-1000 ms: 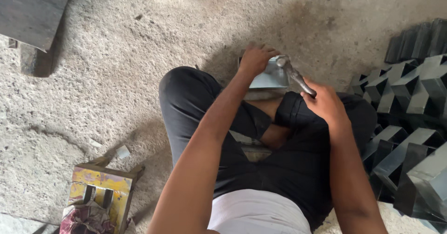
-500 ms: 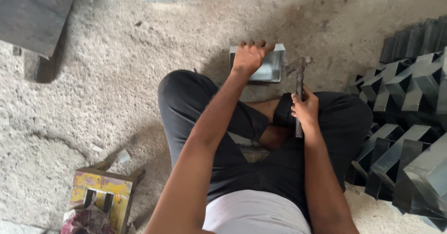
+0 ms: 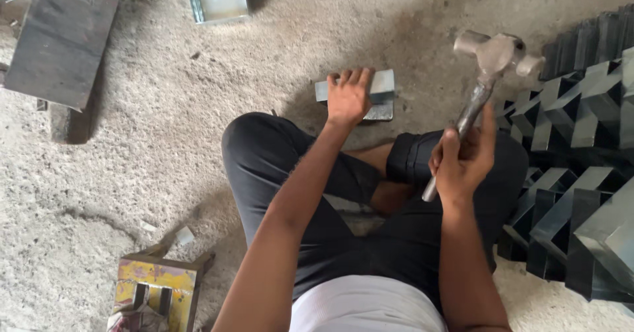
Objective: The person sits cross-legged on the floor and uses a hammer to strike a small metal box placed on a metal block. They repeatedly hit the box to shape it, occasionally adjusting its position or flipping it over to work on different sides.
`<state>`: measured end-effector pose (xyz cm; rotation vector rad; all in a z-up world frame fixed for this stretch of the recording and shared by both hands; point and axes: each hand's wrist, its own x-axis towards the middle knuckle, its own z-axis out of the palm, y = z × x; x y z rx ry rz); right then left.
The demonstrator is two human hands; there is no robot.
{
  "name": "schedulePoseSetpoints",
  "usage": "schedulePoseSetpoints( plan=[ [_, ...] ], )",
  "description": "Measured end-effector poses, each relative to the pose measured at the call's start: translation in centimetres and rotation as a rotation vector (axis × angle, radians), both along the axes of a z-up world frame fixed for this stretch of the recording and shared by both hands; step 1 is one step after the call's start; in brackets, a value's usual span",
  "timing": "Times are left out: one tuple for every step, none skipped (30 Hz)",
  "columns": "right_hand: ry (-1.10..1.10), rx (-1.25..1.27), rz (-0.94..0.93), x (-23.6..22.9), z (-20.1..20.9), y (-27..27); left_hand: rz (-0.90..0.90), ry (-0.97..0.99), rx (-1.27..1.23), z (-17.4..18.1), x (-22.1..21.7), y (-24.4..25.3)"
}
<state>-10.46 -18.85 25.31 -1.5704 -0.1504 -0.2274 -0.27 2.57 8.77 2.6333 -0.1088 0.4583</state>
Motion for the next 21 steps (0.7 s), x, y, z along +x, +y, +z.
schedulePoseSetpoints(
  plan=[
    [-0.022,0.02,0.022,-0.9,0.0,0.1,0.037,0.005,-0.114,-0.8,-0.8,-0.2],
    [-0.043,0.042,0.044,-1.6,-0.2,0.2,0.065,-0.019,-0.232,-1.7,-1.3,-0.6],
    [-0.047,0.021,0.047,-2.1,-0.5,0.3,0.094,-0.049,-0.346,-2.5,-1.8,-1.2],
    [-0.051,0.001,0.05,-2.5,-0.8,0.4,0.124,-0.079,-0.46,-3.3,-2.3,-1.8],
    [-0.061,-0.02,0.057,-2.5,-1.2,0.4,0.07,-0.122,-0.606,-4.1,-2.4,-2.4],
    [-0.07,-0.056,0.055,-2.7,-1.5,0.5,0.013,-0.166,-0.751,-4.8,-2.8,-2.9],
    [-0.085,-0.093,0.052,-2.5,-1.8,0.5,-0.048,-0.219,-0.895,-5.5,-2.5,-3.4],
    [-0.101,-0.13,0.05,-2.2,-2.3,0.6,-0.026,-0.217,-0.902,-6.0,-2.1,-3.7],
    [-0.126,-0.224,0.041,-2.6,-2.7,0.5,0.0,-0.202,-0.916,-6.6,-2.5,-4.3],
    [-0.151,-0.318,0.034,-2.8,-3.2,0.4,0.025,-0.187,-0.93,-7.1,-2.7,-4.7],
    [-0.176,-0.412,0.024,-3.1,-3.8,0.3,0.029,-0.173,-0.939,-7.5,-3.0,-5.0],
    [-0.162,-0.46,0.025,-3.4,-4.3,0.3,0.032,-0.159,-0.949,-7.6,-3.1,-5.3],
    [-0.157,-0.503,0.023,-3.3,-4.9,0.6,0.03,-0.152,-0.953,-7.4,-3.0,-5.0],
    [-0.151,-0.546,0.02,-3.2,-5.4,0.8,0.025,-0.168,-0.931,-7.0,-3.0,-4.7],
    [-0.159,-0.596,0.039,-3.4,-5.8,0.8,0.021,-0.18,-0.911,-6.5,-3.2,-4.7],
    [-0.167,-0.647,0.057,-3.7,-6.0,0.8,0.017,-0.192,-0.892,-5.9,-3.5,-4.6],
    [-0.18,-0.696,0.069,-3.6,-6.2,1.0,0.018,-0.176,-0.887,-5.0,-3.2,-4.3],
    [-0.159,-0.657,0.045,-3.8,-6.2,1.0,0.019,-0.16,-0.882,-4.1,-3.2,-4.0],
    [-0.139,-0.62,0.027,-3.8,-5.9,0.7,0.027,-0.147,-0.88,-3.2,-3.2,-3.9],
    [-0.119,-0.584,0.01,-3.7,-5.5,0.4,0.032,-0.104,-0.706,-2.3,-2.7,-3.6],
    [-0.137,-0.506,0.005,-4.1,-4.9,-0.1,0.032,-0.052,-0.538,-1.6,-2.7,-3.6]
  ],
)
